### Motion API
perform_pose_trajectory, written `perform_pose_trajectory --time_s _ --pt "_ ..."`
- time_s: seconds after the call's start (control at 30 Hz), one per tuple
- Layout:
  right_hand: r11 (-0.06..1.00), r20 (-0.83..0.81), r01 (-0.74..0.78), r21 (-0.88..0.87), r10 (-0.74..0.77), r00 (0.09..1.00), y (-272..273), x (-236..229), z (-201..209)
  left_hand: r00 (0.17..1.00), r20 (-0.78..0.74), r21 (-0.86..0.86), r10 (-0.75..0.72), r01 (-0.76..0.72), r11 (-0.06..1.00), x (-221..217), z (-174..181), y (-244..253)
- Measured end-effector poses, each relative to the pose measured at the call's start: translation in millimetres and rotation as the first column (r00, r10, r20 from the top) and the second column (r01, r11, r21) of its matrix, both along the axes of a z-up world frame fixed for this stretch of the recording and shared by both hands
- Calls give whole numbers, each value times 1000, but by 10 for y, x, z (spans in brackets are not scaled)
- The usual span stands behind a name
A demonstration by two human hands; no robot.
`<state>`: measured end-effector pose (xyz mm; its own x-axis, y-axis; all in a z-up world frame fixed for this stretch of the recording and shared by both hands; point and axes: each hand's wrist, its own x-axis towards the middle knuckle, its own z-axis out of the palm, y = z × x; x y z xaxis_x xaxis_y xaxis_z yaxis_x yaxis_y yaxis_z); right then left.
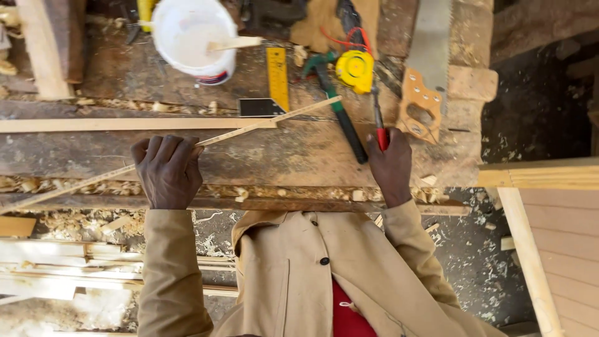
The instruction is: Measuring, cutting, and nailing small wooden strips to repair or build a structure.
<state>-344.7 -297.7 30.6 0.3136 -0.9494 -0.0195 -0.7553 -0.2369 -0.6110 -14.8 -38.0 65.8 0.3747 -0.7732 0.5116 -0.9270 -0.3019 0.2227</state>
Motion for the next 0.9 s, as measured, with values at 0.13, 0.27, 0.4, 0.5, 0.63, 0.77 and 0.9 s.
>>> perform_pose_trajectory --time_s 0.13,0.27,0.4,0.5,0.63,0.77,0.9 --pt "877 -71 -286 -387 280 957 325 653 686 995 -40 11 -87 87 996 338 4 123" --pt "619 -150 -677 -399 684 714 630 1294 846 972 -146 -20 -184 183 983 598 94 159" --pt "624 -121 -741 -247 739 663 610 1666 682 995 51 -418 89 -60 907 920 14 407" --pt "669 -38 -721 -182 728 685 663 1897 611 897 -320 -668 306 -443 598 1098 -23 800" --pt "593 -12 -793 -140 800 600 660 2074 857 400 -803 -584 -442 -679 445 1050 217 864" --pt "392 -182 -847 -359 861 476 686 2224 1310 254 -654 -685 -713 -598 415 1099 -101 1012" --pt "298 -345 -811 -504 791 505 570 2619 1786 280 -653 -703 -703 -570 426 1089 -31 1016"
